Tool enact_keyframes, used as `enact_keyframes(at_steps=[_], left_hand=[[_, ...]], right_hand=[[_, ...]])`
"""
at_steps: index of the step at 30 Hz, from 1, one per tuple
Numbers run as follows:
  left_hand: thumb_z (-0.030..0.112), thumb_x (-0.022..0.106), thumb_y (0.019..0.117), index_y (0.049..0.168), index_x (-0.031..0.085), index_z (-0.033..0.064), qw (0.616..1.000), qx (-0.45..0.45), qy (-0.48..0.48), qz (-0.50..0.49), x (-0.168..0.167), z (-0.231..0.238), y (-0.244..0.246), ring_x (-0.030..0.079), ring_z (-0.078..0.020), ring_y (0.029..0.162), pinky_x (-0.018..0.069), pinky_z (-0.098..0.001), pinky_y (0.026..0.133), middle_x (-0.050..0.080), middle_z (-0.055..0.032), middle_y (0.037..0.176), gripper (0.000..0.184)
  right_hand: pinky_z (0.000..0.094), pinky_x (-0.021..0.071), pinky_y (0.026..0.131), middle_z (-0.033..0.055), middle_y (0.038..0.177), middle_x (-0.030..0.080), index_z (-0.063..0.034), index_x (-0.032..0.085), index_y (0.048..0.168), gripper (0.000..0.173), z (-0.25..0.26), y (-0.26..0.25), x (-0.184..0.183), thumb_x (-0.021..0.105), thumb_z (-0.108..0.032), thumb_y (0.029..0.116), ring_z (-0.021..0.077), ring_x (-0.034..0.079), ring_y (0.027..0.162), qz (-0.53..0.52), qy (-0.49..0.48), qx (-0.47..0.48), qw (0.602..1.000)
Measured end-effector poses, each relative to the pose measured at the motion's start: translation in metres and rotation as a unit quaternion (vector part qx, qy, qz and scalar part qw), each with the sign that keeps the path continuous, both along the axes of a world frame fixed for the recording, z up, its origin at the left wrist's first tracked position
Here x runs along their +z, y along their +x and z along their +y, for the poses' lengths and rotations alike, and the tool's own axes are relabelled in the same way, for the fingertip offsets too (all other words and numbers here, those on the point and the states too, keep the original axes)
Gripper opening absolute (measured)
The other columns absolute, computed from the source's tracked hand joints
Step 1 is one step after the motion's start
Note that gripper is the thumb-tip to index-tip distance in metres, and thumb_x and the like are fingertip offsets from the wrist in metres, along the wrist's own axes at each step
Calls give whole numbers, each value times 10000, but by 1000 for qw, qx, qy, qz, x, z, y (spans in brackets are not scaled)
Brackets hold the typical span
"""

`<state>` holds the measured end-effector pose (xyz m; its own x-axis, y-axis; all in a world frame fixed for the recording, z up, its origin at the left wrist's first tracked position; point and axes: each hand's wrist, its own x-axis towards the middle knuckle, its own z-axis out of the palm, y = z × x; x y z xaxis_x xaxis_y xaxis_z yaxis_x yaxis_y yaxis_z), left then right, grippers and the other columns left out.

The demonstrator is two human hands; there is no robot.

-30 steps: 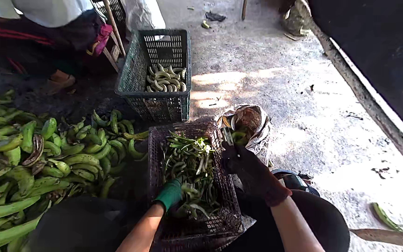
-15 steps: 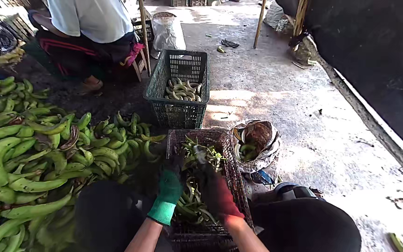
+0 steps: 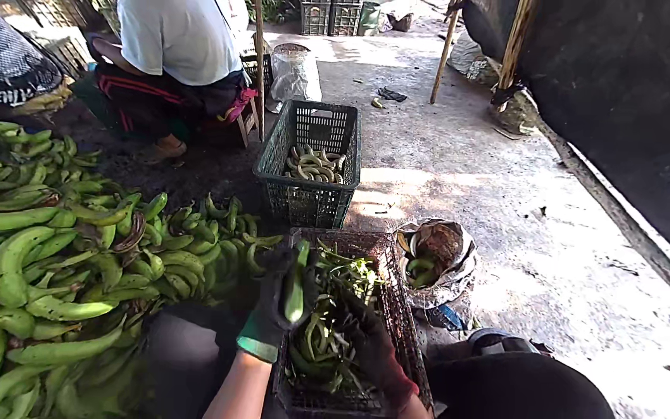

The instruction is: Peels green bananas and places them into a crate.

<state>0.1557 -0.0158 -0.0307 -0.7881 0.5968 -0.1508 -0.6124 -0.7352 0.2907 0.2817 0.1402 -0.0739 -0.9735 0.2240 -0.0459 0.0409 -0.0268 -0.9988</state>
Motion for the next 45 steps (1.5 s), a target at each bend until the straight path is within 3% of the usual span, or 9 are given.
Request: enact_keyframes(at_steps=[7, 11, 16, 20, 25, 29, 36, 42, 45], left_hand=[[206, 393, 1099, 1224, 573, 14, 926, 67, -359, 100, 1, 8, 4, 670, -131, 710, 588, -288, 611, 680, -85, 892, 291], [270, 428, 1101, 1289, 587, 12, 850, 16, -516, 110, 8, 13, 20, 615, -94, 848, 533, -274, 753, 647, -83, 1026, 357], [125, 466, 1074, 1327, 525, -5, 852, 110, -483, 168, -10, -3, 5, 585, -7, 871, 514, -183, 766, 609, -23, 1026, 290], [81, 362, 1077, 1235, 522, 12, 919, 83, -359, 140, -12, 7, 8, 644, -46, 713, 566, -212, 638, 660, -7, 861, 236], [84, 409, 1077, 1094, 533, 47, 878, 58, -447, 159, -15, 16, 21, 535, 40, 662, 489, -137, 630, 530, 72, 762, 130], [15, 402, 1059, 1399, 400, -84, 855, 143, -473, 159, -12, 16, 3, 563, 0, 923, 488, -167, 824, 570, -75, 1094, 354], [94, 410, 1080, 1387, 471, -37, 831, -35, -511, 216, 1, 24, 26, 578, -10, 978, 495, -183, 869, 606, -68, 1146, 339], [70, 408, 1036, 1289, 422, 34, 875, 322, -344, 106, -40, 53, -7, 595, 0, 860, 540, -200, 774, 582, 6, 1001, 255], [46, 423, 1044, 1339, 422, -57, 848, 287, -428, 127, -36, 54, -2, 566, -44, 947, 502, -214, 848, 554, -77, 1098, 312]], right_hand=[[644, 511, 909, 170, 1147, 714, -210, 793, 1121, 285, -13, -10, 17, 688, -159, 862, 407, 665, 1078, 65, 392, 25, 917], [686, 456, 949, 216, 1194, 698, -222, 760, 1228, 314, 4, -62, 20, 690, -204, 923, 471, 635, 1126, 2, 456, -164, 875], [504, 571, 882, 128, 1112, 716, -140, 703, 1307, 367, 4, -34, 6, 611, -171, 953, 265, 691, 988, 7, 317, -77, 945], [634, 509, 889, 166, 1108, 715, -174, 795, 1090, 266, -20, -16, -4, 703, -168, 841, 388, 664, 1048, 79, 374, -46, 923], [625, 479, 965, 170, 1213, 685, -208, 706, 1303, 331, 22, -64, 36, 621, -234, 985, 384, 636, 1137, -40, 400, -161, 901], [622, 516, 906, 159, 1151, 708, -169, 758, 1215, 347, -23, -10, -2, 646, -189, 887, 367, 668, 1061, 53, 354, -70, 931], [632, 427, 1049, 183, 1278, 669, -220, 687, 1339, 350, 28, -68, 34, 584, -203, 1006, 403, 603, 1213, -81, 399, -111, 907], [637, 513, 881, 189, 1163, 696, -159, 707, 1318, 430, -26, -13, -21, 619, -219, 901, 397, 664, 1044, 28, 340, -116, 933], [701, 446, 956, 238, 1235, 668, -114, 703, 1301, 425, -16, -24, -13, 634, -140, 883, 468, 618, 1146, 27, 374, -102, 921]])
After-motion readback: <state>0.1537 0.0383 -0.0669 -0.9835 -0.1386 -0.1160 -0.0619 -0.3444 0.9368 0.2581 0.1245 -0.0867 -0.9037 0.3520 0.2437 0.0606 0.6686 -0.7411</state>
